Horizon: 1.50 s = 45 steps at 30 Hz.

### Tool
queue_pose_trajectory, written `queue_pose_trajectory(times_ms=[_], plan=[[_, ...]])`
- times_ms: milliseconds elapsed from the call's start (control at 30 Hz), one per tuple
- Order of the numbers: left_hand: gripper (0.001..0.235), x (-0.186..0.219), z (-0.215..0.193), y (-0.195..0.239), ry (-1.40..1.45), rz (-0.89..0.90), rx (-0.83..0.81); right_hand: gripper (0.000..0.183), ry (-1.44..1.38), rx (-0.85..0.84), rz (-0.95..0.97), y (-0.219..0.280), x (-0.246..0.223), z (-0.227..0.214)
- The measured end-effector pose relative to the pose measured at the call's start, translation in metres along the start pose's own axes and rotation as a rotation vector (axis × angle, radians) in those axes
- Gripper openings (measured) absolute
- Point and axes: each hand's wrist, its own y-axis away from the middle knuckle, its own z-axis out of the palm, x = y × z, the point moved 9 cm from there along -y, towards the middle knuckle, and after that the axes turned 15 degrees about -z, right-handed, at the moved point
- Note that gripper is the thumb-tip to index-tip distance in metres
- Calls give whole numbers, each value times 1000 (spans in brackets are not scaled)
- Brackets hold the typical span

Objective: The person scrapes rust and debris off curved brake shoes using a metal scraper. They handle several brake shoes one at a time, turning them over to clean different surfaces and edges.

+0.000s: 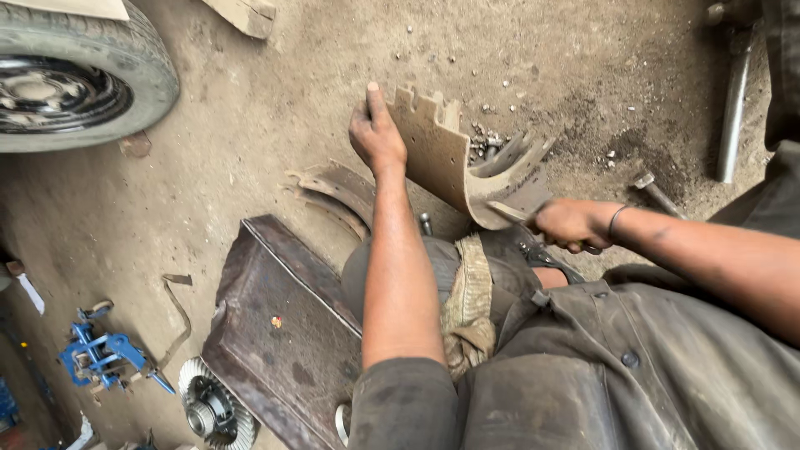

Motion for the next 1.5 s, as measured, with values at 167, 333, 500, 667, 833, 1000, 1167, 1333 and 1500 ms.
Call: queue_pose_trajectory(times_ms=[167,333,500,667,833,1000,1167,1333,1500], plan=[[58,22,5,29,-29,45,-66,34,185,9,93,12,0,5],[52,69,35,60,34,250,-195,31,-124,11,-57,7,-2,22],[53,84,39,52,-86,186,-107,35,-119,52,29,14,8,18],[57,70,27,51,-101,157,-86,25,-329,-77,-28,25,-3,32],[44,79,34,72,-61,97,-216,23,-381,29,-53,26,8,-15],[28,116,48,161,-131,207,-413,26,-258,270,-38,30,36,-68],[38,108,21,170,208,328,-391,43,-14,508,15,26,58,-133],[48,50,65,94,590,73,-439,52,547,605,-136,-6,48,-160],[29,-97,102,78,679,-776,-130,49,654,610,-106,-21,76,-158]])
